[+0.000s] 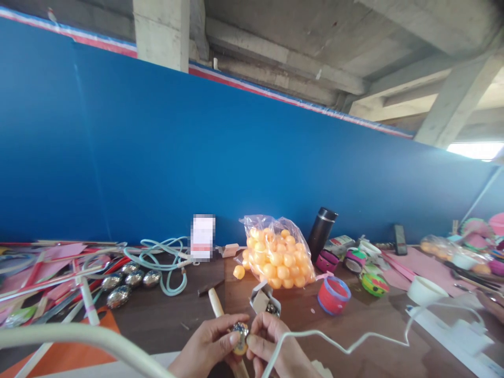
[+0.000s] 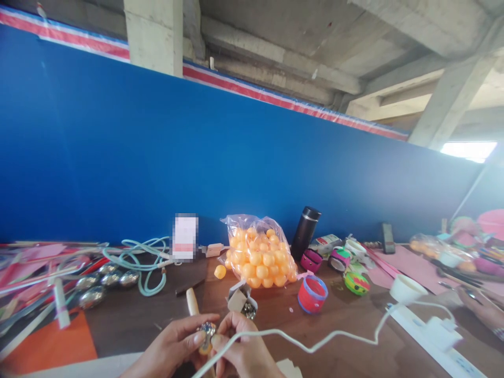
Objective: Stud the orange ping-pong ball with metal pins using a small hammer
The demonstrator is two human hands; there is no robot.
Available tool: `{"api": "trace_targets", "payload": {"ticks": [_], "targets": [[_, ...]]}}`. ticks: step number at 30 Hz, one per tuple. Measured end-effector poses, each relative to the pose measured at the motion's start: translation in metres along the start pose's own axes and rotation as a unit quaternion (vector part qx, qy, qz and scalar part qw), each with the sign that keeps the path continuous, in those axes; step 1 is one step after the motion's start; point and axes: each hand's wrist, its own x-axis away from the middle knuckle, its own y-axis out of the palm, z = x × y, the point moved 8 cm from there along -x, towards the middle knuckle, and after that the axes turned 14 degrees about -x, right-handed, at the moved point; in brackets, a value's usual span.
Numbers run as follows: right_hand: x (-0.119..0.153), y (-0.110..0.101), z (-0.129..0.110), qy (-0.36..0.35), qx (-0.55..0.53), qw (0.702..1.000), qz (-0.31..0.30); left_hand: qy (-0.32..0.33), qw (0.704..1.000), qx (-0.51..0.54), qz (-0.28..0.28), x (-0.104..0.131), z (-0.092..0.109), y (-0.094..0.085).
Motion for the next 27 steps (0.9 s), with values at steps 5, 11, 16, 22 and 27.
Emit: {"api": "trace_targets", "payload": {"ticks": [5,11,16,22,27], "targets": [[-0.002,0.001,0.001,-0.006,-0.01,1.0,-0.006,0.002,1.0,-0.014,-0.016,0.001,0.0,0.0],[-0.003,0.0,0.003,-0.003,0.006,1.0,0.004,0.003,1.0,-0.026,-0.007,0.001,0.005,0.001],[-0.005,-0.001,0.005,-0.013,0.025,1.0,0.005,-0.002,1.0,-0.011,-0.002,0.003,0.009,0.002],[-0.002,-0.001,-0.002,-0.026,-0.008,1.0,0.01,-0.009,1.0,0.027,-0.009,0.006,0.012,0.007],[0.0,0.001,-0.011,-0.05,-0.084,0.995,-0.003,-0.031,0.993,0.112,-0.013,0.0,-0.001,0.008]]}}
